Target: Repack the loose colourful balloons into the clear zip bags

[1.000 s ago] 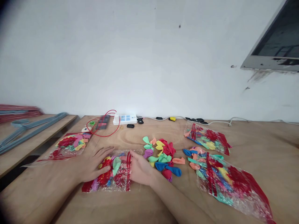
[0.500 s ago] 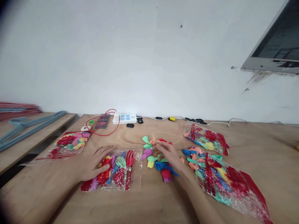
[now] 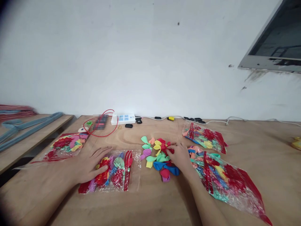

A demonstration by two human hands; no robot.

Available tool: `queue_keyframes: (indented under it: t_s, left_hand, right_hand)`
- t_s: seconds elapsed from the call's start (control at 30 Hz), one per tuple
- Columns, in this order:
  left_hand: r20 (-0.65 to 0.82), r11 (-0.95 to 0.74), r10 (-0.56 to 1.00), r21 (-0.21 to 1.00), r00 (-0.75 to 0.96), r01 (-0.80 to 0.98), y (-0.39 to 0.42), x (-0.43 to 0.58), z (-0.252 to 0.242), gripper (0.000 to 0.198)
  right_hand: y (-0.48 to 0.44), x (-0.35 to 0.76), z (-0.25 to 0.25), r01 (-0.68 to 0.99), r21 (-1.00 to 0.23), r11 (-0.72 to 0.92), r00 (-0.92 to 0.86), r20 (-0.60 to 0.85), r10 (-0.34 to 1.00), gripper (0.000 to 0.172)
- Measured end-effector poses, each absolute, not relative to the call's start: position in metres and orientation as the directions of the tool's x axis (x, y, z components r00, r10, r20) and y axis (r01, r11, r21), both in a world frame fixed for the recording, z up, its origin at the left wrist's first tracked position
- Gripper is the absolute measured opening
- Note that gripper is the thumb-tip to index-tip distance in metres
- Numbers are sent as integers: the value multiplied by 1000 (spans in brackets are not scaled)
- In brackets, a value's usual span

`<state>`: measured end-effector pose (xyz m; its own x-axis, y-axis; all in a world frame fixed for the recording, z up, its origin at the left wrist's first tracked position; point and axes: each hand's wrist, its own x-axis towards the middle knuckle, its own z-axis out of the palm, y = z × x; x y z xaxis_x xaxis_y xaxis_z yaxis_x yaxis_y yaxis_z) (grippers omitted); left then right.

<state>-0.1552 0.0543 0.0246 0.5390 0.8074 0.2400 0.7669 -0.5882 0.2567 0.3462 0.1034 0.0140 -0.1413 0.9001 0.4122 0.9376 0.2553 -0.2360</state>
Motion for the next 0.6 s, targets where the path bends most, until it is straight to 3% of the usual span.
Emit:
queue_keyframes:
  t_s: [0.23,0.4,0.53,0.6]
  left_hand:
    - [210,-579,815,250,540,776,55,-158,24,72]
    - [205,-574,818,240,537,783,55,-158,26,71]
    - [224,-584,810,216,542,782,54,-158,27,71]
    - [234,-590,805,220,545,777,54,-157,27,70]
  right_hand:
    - [102,348,28,776,-614,142,129,375,918,47]
    - [97,340,36,486,-866,121,239,265,934,59]
    - [97,332,39,190,-982,13,221,56,974,43]
    - [96,326,38,123,-992,-20,199,4,980,37]
